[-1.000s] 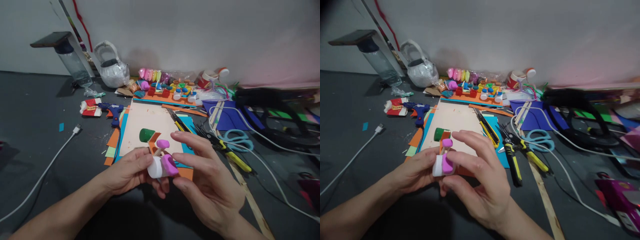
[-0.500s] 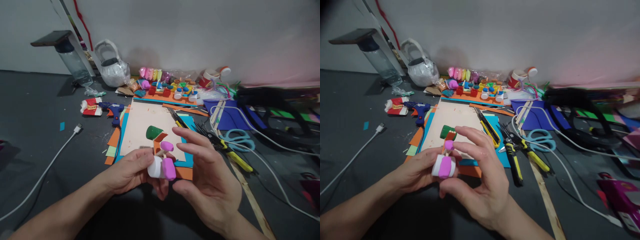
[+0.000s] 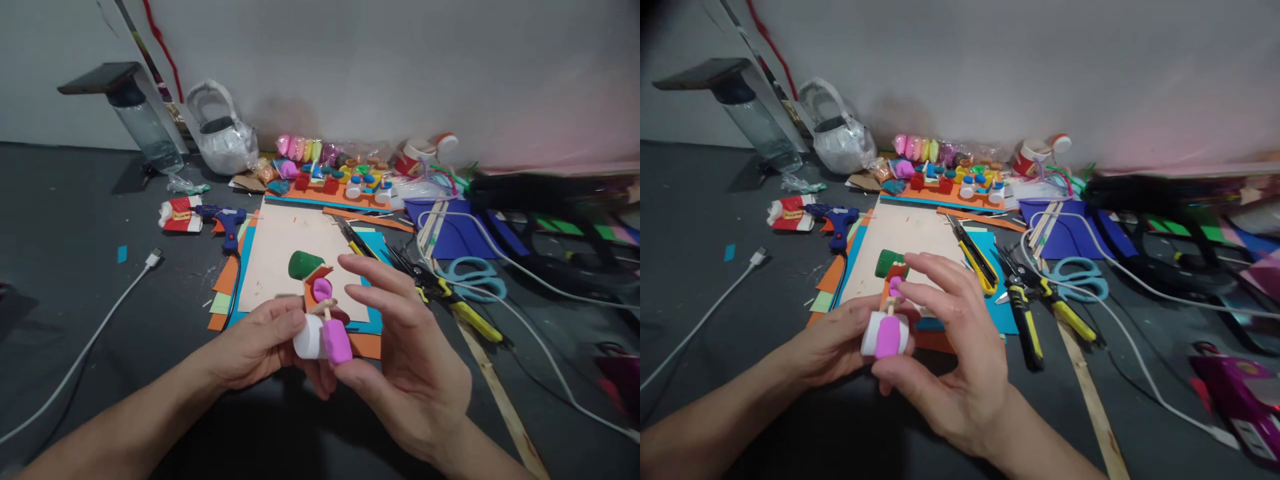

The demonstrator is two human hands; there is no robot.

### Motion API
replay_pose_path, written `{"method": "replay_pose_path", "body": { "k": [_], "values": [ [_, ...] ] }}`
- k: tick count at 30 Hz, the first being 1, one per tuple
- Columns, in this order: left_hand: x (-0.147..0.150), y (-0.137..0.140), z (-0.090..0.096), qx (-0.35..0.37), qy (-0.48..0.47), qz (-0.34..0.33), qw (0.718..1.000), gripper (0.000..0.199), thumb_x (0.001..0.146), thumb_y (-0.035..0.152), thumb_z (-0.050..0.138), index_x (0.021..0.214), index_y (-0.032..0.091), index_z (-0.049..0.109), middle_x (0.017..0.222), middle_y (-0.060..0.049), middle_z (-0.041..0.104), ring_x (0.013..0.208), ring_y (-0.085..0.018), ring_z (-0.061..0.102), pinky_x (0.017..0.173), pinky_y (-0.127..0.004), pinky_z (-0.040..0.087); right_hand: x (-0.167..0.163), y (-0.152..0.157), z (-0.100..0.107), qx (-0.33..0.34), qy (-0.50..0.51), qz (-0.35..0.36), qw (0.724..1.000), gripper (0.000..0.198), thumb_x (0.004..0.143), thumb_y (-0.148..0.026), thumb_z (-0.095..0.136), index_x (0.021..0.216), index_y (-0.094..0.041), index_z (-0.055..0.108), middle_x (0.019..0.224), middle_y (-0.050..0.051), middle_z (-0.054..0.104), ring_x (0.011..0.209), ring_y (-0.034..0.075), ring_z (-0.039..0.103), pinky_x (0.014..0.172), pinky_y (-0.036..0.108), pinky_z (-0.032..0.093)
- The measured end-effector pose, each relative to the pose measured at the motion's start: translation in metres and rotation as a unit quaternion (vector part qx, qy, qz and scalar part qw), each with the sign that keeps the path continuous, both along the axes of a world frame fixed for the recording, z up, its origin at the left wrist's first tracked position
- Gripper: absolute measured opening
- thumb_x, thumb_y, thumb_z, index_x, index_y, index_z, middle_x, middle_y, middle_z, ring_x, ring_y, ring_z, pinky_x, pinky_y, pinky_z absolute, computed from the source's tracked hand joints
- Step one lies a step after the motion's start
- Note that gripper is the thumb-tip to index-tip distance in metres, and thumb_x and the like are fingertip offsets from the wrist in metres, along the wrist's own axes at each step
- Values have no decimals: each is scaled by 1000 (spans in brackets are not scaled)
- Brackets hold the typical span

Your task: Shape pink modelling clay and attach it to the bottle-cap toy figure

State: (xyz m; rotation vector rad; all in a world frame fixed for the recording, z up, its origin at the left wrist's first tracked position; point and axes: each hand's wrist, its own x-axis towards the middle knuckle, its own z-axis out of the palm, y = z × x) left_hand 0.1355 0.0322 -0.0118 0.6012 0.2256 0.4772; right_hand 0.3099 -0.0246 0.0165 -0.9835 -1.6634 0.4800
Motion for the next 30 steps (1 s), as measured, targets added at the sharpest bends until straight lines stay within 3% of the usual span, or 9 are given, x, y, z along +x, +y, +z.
{"method": "replay_pose_path", "body": {
  "k": [6, 9, 12, 18, 22, 25, 30],
  "values": [
    [-3, 0, 0, 23, -5, -2, 1000, 38, 90, 43, 65, 114, 13, 69, 85, -10, 74, 70, -19, 73, 65, -28, 59, 5, 0, 0, -18, 42, -1, 999, 42, 92, -33, 64, 132, -26, 56, 144, 10, 51, 138, 33, 45, 114, 58, 36],
    [-4, 1, 0, 37, -10, -9, 999, 38, 89, 42, 66, 117, 16, 69, 87, -9, 75, 73, -18, 74, 67, -28, 59, 5, 1, 1, -48, 26, -38, 998, 27, 96, -24, 58, 122, -27, 62, 140, 8, 56, 133, 26, 51, 111, 47, 41],
    [-4, 2, 0, 63, 5, -18, 998, 37, 88, 43, 67, 115, 18, 70, 90, -9, 75, 71, -17, 72, 69, -28, 57, 4, 3, 4, -109, 17, -64, 992, 16, 96, -26, 58, 108, -26, 69, 133, 6, 63, 128, 22, 56, 106, 40, 45],
    [-7, 3, 1, 139, 76, -33, 987, 39, 91, 46, 62, 114, 16, 70, 85, -10, 74, 76, -19, 70, 77, -31, 54, 2, 8, 5, -167, 51, -58, 983, 11, 92, -33, 65, 92, -27, 74, 123, 5, 68, 115, 22, 64, 104, 41, 47],
    [-7, 2, 1, 147, 82, -32, 985, 37, 91, 47, 62, 104, 14, 72, 84, -10, 73, 76, -19, 70, 78, -30, 53, 2, 9, 3, -165, 52, -55, 983, 7, 91, -29, 67, 89, -27, 74, 118, 3, 70, 110, 20, 67, 103, 40, 49],
    [-5, 1, 1, 106, 48, -29, 993, 38, 91, 45, 63, 117, 16, 68, 87, -9, 73, 74, -17, 71, 72, -28, 55, 4, 8, 2, -147, 56, -66, 985, 8, 91, -22, 67, 94, -27, 74, 117, 3, 71, 112, 19, 66, 99, 37, 51],
    [-3, 0, -1, 35, 0, -27, 999, 36, 93, 39, 61, 123, 18, 63, 91, -9, 72, 76, -20, 73, 69, -30, 58, 9, 7, 1, -24, 41, -57, 997, 30, 87, -5, 64, 106, -27, 71, 108, 1, 73, 105, 17, 68, 90, 32, 55]
  ]
}}
